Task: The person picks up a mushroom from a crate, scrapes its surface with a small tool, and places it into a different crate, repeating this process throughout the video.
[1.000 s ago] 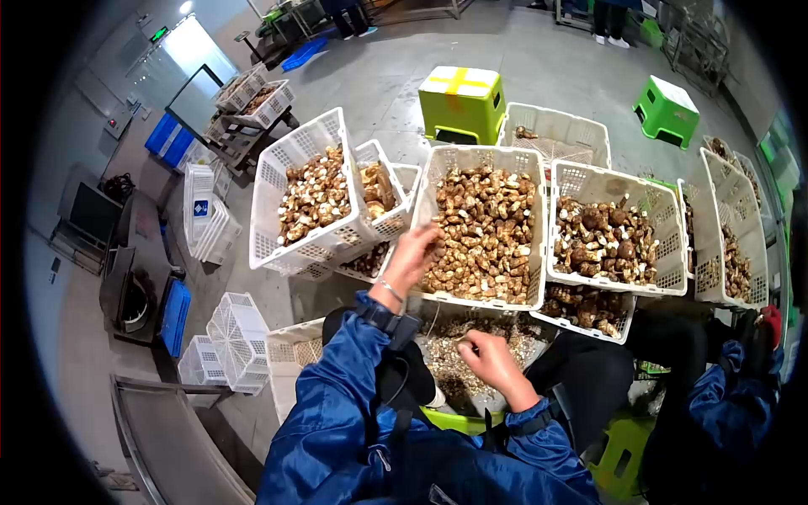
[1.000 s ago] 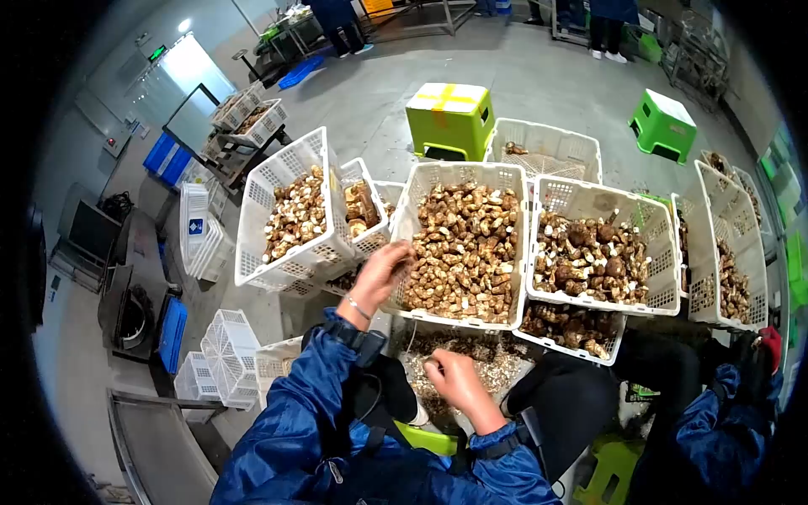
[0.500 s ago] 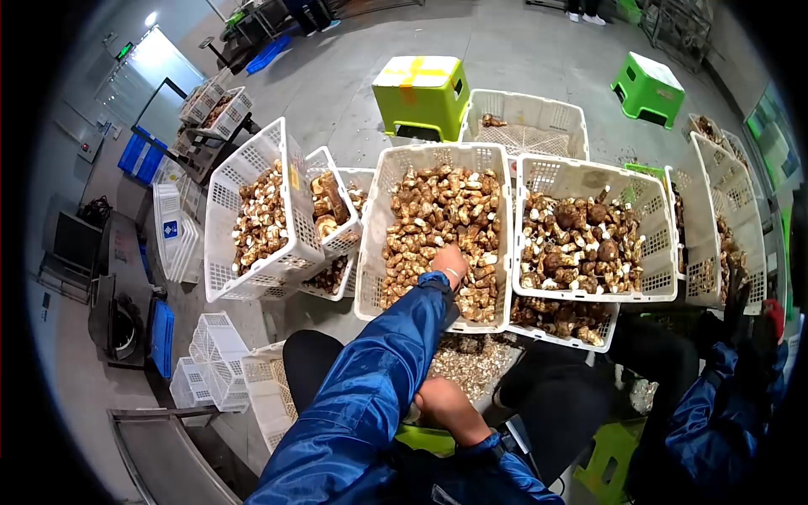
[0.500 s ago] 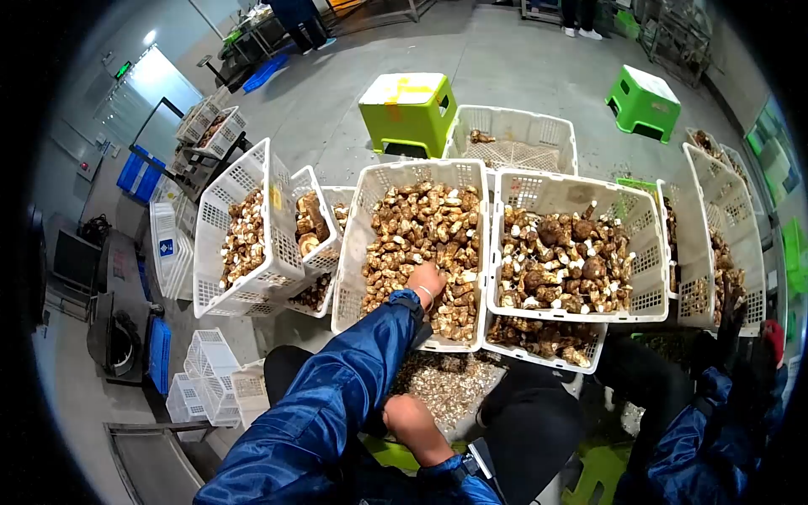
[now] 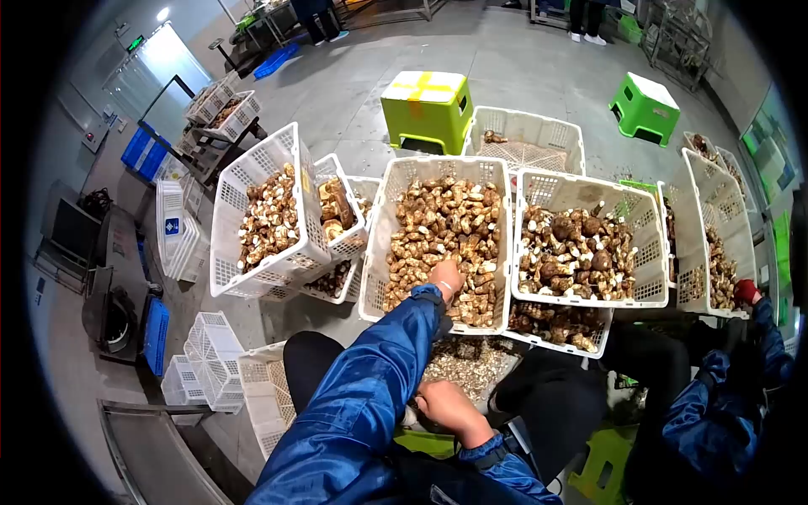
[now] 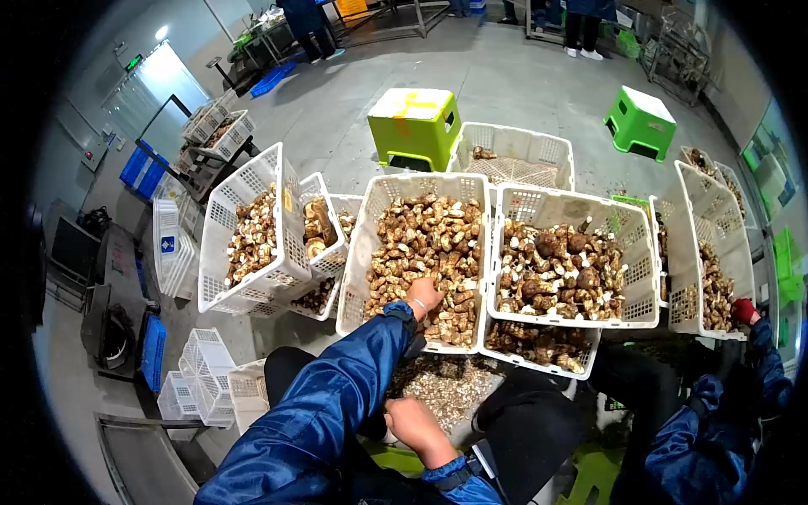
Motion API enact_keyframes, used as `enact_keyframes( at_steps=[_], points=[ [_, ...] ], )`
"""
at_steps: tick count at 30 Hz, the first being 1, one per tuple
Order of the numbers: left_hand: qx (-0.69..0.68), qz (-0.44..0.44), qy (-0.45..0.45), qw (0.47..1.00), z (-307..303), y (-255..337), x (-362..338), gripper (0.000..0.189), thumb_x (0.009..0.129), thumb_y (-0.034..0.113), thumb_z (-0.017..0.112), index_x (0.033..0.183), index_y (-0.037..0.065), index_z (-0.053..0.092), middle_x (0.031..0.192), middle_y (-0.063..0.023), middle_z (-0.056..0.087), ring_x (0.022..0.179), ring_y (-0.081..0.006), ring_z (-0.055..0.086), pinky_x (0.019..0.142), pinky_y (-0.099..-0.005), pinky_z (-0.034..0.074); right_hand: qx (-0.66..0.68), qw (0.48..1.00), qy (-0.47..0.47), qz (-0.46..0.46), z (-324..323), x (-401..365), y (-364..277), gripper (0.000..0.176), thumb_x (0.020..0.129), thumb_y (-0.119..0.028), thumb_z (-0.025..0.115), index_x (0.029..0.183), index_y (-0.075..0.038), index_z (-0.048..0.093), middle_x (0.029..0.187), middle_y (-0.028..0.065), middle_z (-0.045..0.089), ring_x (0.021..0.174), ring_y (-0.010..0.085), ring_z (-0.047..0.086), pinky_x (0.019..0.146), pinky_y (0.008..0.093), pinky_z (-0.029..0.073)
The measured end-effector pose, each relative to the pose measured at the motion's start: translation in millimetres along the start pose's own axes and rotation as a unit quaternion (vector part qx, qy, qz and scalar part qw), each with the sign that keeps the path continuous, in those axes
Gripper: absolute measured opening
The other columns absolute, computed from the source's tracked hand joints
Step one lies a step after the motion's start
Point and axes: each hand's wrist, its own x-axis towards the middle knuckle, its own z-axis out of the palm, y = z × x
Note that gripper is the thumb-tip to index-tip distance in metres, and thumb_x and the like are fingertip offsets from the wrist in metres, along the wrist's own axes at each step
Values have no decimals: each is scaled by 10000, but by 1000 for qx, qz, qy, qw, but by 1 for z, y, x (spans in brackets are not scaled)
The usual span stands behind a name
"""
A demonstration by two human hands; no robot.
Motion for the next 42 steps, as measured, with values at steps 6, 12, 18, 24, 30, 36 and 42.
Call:
enact_keyframes(
  at_steps=[6, 12, 18, 24, 30, 36, 42],
  points=[
    [14, -40, -4, 999, 7, 18, 21, 319, 815, 283, 687, 950, -2, 730, 983, -248, 710, 926, -419, 695, 820, -476, 567, -13, 999, -42, 29, -10, 5, -3, 194, 840, -170, 601, 772, 8, 640, 819, 236, 652, 815, 444, 625, 757, 511, 506],
    [-9, -36, 16, 999, 18, 18, 28, 250, 817, 164, 632, 994, -1, 694, 1006, -267, 698, 976, -440, 676, 869, -508, 547, 22, 999, 21, -40, 15, 3, 23, 202, 822, -166, 609, 729, 12, 611, 789, 228, 632, 790, 433, 617, 740, 520, 497],
    [-354, -20, -102, 930, -30, -4, -14, 246, 893, 271, 638, 1012, 59, 675, 962, -127, 696, 836, -254, 691, 731, -353, 572, -19, 996, 85, 23, -31, 3, -9, 133, 833, -139, 598, 810, -9, 601, 801, 231, 635, 788, 432, 625, 706, 517, 505],
    [-676, -77, -148, 718, -124, -19, -169, 274, 996, 95, 560, 1249, -6, 585, 1038, -74, 641, 837, -138, 654, 745, -281, 591, 82, 937, 340, -6, -51, 6, -35, 135, 863, -80, 676, 948, 24, 662, 936, 201, 685, 840, 363, 659, 749, 403, 529],
    [-523, 79, -16, 848, -144, -27, -268, 359, 914, 52, 686, 1246, -59, 606, 1103, -61, 665, 993, -112, 621, 851, -259, 526, 96, 920, 379, 24, -43, 8, -30, 187, 882, -115, 685, 983, 42, 688, 1141, 224, 669, 1037, 337, 661, 879, 382, 509],
    [-496, 79, 5, 865, -159, -17, -315, 359, 905, 93, 714, 1214, -65, 625, 1079, -48, 670, 899, -78, 619, 751, -239, 530, 123, 943, 308, -11, -44, -1, -47, 174, 891, -100, 697, 991, 41, 685, 1158, 173, 662, 1038, 237, 641, 849, 328, 502],
    [-494, 131, 63, 857, -154, -17, -325, 333, 912, 143, 711, 1165, -66, 654, 940, -50, 697, 812, -84, 633, 705, -244, 542, 212, 939, 270, 16, -44, -11, -47, 152, 935, -124, 668, 964, 25, 670, 781, 10, 614, 682, 49, 519, 581, 232, 417]
  ],
)
